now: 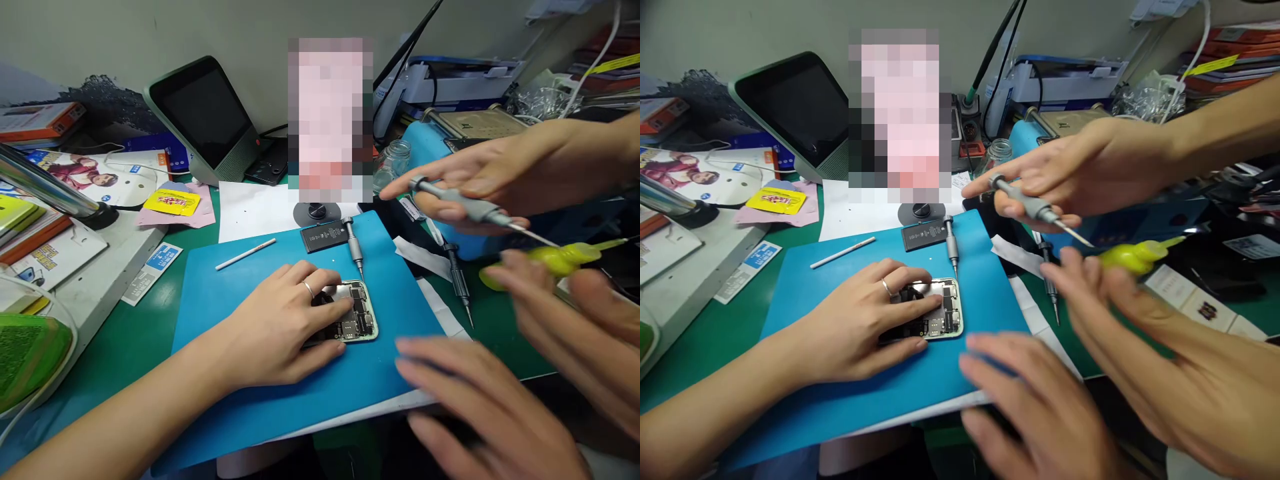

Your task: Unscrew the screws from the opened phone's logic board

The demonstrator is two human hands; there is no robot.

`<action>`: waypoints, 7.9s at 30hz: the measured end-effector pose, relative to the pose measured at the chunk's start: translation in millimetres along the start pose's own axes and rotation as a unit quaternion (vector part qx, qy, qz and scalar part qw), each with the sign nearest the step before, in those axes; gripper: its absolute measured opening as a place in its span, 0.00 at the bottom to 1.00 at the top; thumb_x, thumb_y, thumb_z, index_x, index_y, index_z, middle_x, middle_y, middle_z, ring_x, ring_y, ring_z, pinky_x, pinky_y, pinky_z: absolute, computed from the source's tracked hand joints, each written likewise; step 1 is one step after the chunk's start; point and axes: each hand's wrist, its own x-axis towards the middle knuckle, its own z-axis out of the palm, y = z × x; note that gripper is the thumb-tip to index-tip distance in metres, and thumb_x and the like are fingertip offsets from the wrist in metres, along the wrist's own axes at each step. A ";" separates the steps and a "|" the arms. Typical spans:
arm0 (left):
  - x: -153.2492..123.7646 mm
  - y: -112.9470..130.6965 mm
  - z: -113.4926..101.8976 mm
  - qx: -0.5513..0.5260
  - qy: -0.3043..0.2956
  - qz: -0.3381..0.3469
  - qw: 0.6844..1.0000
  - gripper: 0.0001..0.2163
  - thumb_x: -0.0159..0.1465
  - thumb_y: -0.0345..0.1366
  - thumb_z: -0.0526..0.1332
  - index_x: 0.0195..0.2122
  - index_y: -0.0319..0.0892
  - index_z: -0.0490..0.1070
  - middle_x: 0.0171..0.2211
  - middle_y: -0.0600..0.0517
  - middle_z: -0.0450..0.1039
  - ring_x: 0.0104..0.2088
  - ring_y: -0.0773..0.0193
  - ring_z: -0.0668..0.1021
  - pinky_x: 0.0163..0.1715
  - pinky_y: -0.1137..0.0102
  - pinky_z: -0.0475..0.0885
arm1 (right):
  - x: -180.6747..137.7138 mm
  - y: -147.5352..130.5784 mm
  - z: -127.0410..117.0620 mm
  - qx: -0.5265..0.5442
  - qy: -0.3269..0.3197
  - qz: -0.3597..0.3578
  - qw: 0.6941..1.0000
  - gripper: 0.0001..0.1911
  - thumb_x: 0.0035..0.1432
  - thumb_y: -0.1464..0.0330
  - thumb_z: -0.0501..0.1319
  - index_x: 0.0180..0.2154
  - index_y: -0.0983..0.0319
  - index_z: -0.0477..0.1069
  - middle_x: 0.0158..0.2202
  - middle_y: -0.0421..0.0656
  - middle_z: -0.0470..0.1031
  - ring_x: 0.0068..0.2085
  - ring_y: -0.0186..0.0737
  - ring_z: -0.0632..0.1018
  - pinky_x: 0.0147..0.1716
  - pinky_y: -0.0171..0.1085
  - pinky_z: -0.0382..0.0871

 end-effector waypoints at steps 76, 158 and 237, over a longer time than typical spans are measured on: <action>-1.0 -5.1 -6.0 0.038 0.010 -0.056 0.998 0.23 0.70 0.55 0.65 0.51 0.39 0.77 0.47 0.42 0.77 0.41 0.50 0.75 0.41 0.53 0.75 | 33.4 8.6 37.2 -0.099 0.122 -0.033 0.987 0.17 0.65 0.77 0.68 0.54 0.63 0.84 0.51 0.48 0.89 0.51 0.47 0.90 0.62 0.41 0.82; -0.1 -4.1 -4.0 0.004 -0.009 -0.079 0.997 0.25 0.70 0.53 0.66 0.57 0.36 0.78 0.52 0.41 0.77 0.44 0.48 0.76 0.43 0.50 0.76 | 36.4 5.6 33.1 -0.087 0.116 -0.034 0.989 0.11 0.69 0.75 0.67 0.51 0.67 0.82 0.52 0.50 0.88 0.56 0.47 0.88 0.57 0.41 0.85; 0.1 -5.6 -2.8 0.004 -0.002 -0.074 0.997 0.26 0.70 0.53 0.67 0.58 0.35 0.77 0.51 0.41 0.77 0.43 0.49 0.76 0.43 0.52 0.75 | 35.8 5.7 34.0 -0.095 0.113 -0.031 0.989 0.10 0.70 0.74 0.66 0.51 0.66 0.82 0.52 0.49 0.88 0.56 0.46 0.88 0.59 0.41 0.81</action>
